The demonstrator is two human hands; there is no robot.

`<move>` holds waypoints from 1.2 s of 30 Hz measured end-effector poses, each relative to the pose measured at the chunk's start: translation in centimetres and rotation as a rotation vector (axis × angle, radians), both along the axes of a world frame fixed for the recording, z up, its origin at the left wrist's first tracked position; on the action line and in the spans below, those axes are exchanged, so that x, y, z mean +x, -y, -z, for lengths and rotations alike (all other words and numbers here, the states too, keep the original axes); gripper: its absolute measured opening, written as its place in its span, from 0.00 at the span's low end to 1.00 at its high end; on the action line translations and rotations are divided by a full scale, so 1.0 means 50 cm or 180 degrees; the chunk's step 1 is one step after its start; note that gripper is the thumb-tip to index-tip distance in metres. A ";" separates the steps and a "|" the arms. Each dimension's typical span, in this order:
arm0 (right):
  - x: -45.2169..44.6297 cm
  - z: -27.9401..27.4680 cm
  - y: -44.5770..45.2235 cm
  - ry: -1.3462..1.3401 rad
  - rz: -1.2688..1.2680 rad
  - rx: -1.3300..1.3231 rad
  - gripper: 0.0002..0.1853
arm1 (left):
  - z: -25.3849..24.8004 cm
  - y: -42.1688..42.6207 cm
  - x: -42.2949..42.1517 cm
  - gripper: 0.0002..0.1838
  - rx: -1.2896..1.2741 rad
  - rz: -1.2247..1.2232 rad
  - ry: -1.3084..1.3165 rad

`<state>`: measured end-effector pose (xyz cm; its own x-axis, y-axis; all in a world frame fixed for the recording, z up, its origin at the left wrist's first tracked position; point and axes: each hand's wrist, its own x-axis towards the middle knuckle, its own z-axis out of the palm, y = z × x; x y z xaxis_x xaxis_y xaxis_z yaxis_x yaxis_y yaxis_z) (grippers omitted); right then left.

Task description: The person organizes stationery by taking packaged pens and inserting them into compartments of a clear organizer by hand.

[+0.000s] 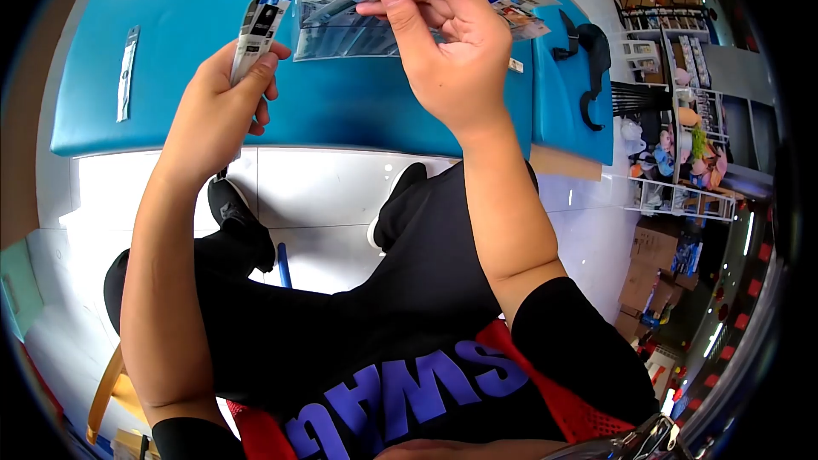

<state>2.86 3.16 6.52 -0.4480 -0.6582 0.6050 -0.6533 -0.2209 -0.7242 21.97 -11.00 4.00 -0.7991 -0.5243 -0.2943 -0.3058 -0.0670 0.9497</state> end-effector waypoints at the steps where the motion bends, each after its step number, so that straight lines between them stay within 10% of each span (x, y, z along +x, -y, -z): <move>1: 0.002 0.002 0.003 -0.0112 0.0025 0.0024 0.07 | 0.000 -0.002 0.001 0.16 -0.0005 0.0018 -0.0006; 20: 0.029 -0.051 0.016 -0.2390 0.0086 0.0417 0.08 | 0.010 -0.014 -0.007 0.17 -0.0070 -0.0127 -0.0144; 30: 0.038 -0.041 0.044 -0.0165 0.0162 0.0328 0.06 | 0.014 -0.010 -0.007 0.19 0.0001 -0.0270 -0.0120; 36: 0.030 -0.052 0.039 -0.0793 0.0293 0.0391 0.06 | 0.014 -0.011 -0.007 0.18 -0.0038 -0.0245 -0.0124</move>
